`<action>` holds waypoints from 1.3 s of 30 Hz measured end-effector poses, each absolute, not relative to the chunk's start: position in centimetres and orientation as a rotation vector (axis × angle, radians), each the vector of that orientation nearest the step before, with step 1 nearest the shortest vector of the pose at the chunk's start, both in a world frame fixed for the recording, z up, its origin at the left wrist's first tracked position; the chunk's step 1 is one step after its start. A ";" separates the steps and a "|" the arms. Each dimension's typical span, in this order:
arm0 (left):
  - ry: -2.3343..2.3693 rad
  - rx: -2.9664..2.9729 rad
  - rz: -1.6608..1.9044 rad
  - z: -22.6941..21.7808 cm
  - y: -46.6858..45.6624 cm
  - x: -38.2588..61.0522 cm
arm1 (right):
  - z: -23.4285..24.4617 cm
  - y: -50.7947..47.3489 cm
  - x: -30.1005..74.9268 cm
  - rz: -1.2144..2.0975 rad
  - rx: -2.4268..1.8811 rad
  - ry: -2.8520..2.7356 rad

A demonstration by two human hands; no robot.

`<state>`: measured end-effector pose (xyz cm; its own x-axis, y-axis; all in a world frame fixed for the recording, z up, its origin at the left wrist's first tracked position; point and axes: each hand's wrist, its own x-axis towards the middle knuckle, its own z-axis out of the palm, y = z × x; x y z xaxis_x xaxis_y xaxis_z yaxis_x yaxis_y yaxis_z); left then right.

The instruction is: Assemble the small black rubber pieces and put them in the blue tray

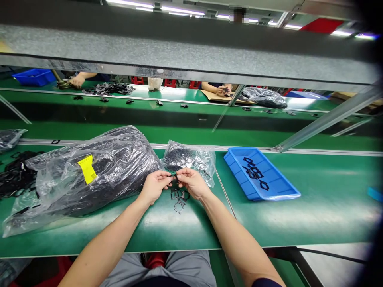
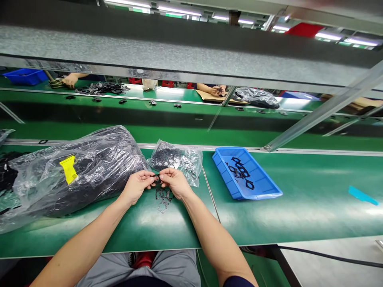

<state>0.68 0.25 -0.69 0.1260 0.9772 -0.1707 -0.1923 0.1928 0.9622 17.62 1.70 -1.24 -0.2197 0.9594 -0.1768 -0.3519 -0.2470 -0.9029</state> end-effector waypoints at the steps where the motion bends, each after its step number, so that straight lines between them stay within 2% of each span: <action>1: 1.063 0.987 1.090 -0.7 0.3 0.6 | -1.2 1.7 17.6 1.660 -0.971 -0.936; 7: 1.080 1.028 1.139 -1.0 0.3 0.6 | -0.8 1.5 17.6 1.659 -0.983 -1.014; 15: 1.039 0.871 1.118 -0.6 0.2 0.8 | -0.6 1.3 17.4 1.463 -1.086 -1.115; 26: 0.820 0.647 1.109 -0.5 0.1 0.6 | -0.7 1.2 17.4 1.500 -1.035 -1.079; 39: 0.903 0.681 1.061 -0.4 0.1 0.4 | -0.3 1.2 17.7 1.418 -1.109 -1.187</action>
